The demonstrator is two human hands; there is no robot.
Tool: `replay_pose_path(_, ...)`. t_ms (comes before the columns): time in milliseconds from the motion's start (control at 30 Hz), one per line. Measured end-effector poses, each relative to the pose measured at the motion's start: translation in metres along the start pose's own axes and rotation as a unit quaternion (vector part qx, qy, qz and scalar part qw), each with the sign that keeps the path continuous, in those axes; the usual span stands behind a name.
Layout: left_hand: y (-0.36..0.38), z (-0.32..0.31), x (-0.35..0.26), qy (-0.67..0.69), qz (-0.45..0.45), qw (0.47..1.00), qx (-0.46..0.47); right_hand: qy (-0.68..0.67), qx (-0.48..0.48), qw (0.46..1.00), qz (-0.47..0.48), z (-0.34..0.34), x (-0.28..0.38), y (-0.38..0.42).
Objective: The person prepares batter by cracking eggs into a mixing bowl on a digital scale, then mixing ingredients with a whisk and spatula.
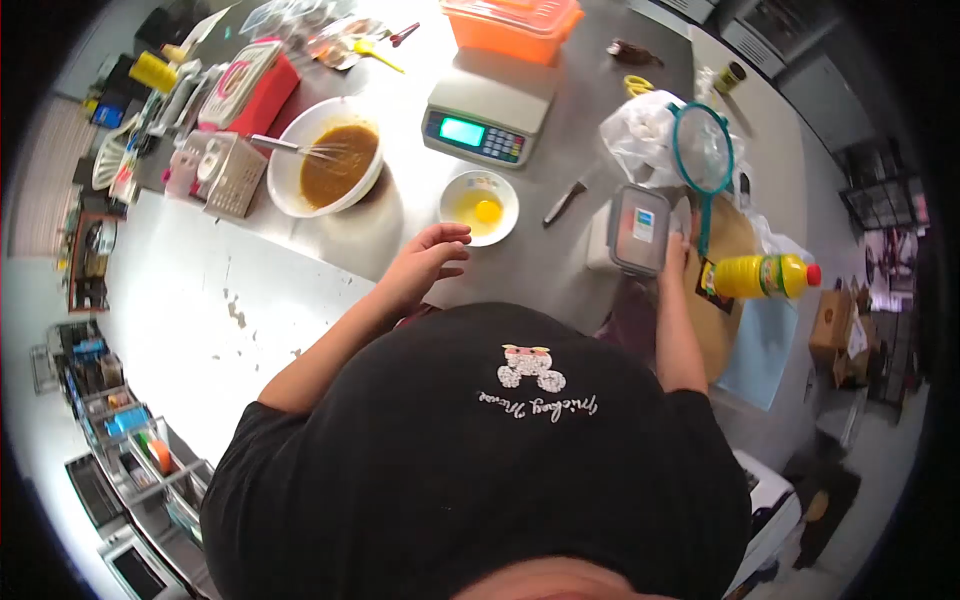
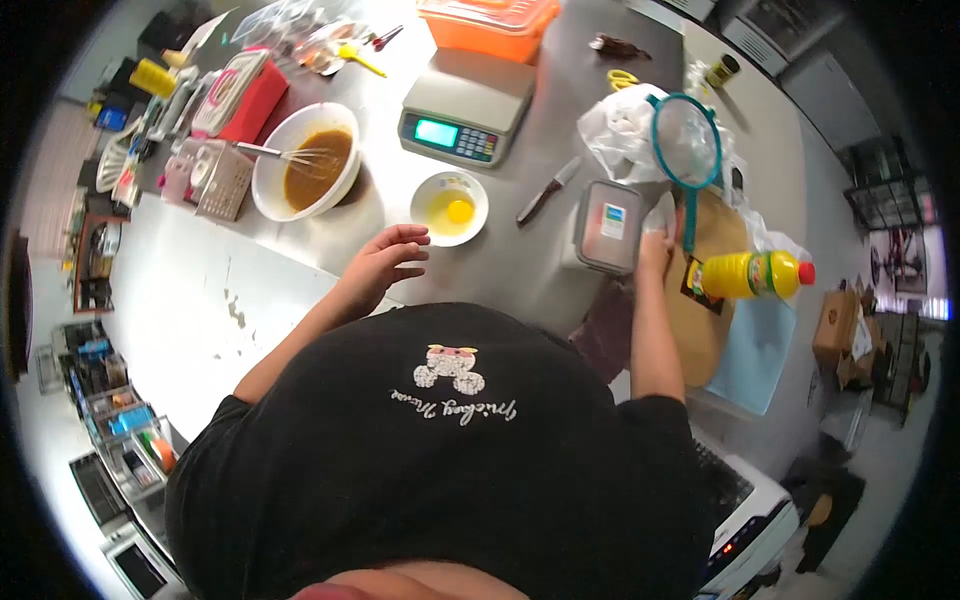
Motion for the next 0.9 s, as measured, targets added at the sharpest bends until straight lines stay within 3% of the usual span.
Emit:
replay_pose_path(67,-0.004,0.023,0.003,-0.009,-0.021,0.999,-0.024,0.189,0.032,0.977,0.094,0.056,0.102,0.069)
replay_pose_path(200,-0.010,0.066,0.002,-0.068,-0.046,0.994,-0.073,0.151,0.011,0.988,0.023,0.092,0.130,0.080)
replay_pose_path(267,-0.015,0.093,-0.001,-0.057,-0.069,0.991,-0.104,0.267,-0.069,0.949,0.150,0.113,0.152,0.083)
replay_pose_path(300,-0.018,0.113,-0.007,-0.077,-0.110,0.979,-0.151,0.273,-0.069,0.948,0.145,0.121,0.154,0.081)
replay_pose_path(367,-0.021,0.153,-0.024,-0.118,-0.203,0.940,-0.248,0.218,-0.185,0.938,0.195,0.147,0.166,0.082)
replay_pose_path(400,-0.021,0.173,-0.037,-0.138,-0.259,0.909,-0.295,0.227,-0.192,0.937,0.184,0.156,0.175,0.088)
replay_pose_path(467,-0.033,0.210,-0.050,-0.197,-0.326,0.862,-0.336,0.065,-0.261,0.902,0.337,0.176,0.224,0.126)
replay_pose_path(533,-0.033,0.209,-0.071,-0.244,-0.354,0.843,-0.323,-0.004,-0.213,0.939,0.270,0.168,0.270,0.178)
replay_pose_path(600,-0.043,0.200,-0.081,-0.257,-0.378,0.854,-0.248,-0.223,-0.057,0.930,0.285,0.121,0.279,0.210)
replay_pose_path(667,-0.054,0.184,-0.081,-0.235,-0.384,0.881,-0.148,-0.082,0.088,0.952,0.283,0.089,0.322,0.262)
replay_pose_path(767,-0.070,0.150,-0.058,-0.257,-0.300,0.918,0.036,-0.026,0.160,0.957,0.239,0.033,0.317,0.292)
replay_pose_path(800,-0.069,0.132,-0.047,-0.244,-0.186,0.945,0.112,-0.030,0.161,0.957,0.240,0.018,0.316,0.299)
replay_pose_path(833,-0.075,0.116,-0.035,-0.236,-0.111,0.944,0.201,-0.004,0.171,0.970,0.175,0.004,0.305,0.301)
replay_pose_path(867,-0.087,0.105,-0.011,-0.220,-0.009,0.947,0.232,0.023,0.179,0.978,0.109,-0.010,0.287,0.301)
replay_pose_path(900,-0.096,0.094,0.002,-0.247,0.062,0.942,0.219,0.072,0.121,0.968,0.210,-0.030,0.258,0.291)
Point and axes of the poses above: each hand's wrist, its own y-axis away from the middle knuckle, its own z-axis out of the back of the hand, x = y × z, the point moved 5 cm from there along -y, towards the middle knuckle, and after that the axes turned 10 degrees about -x, right-handed, at the moved point
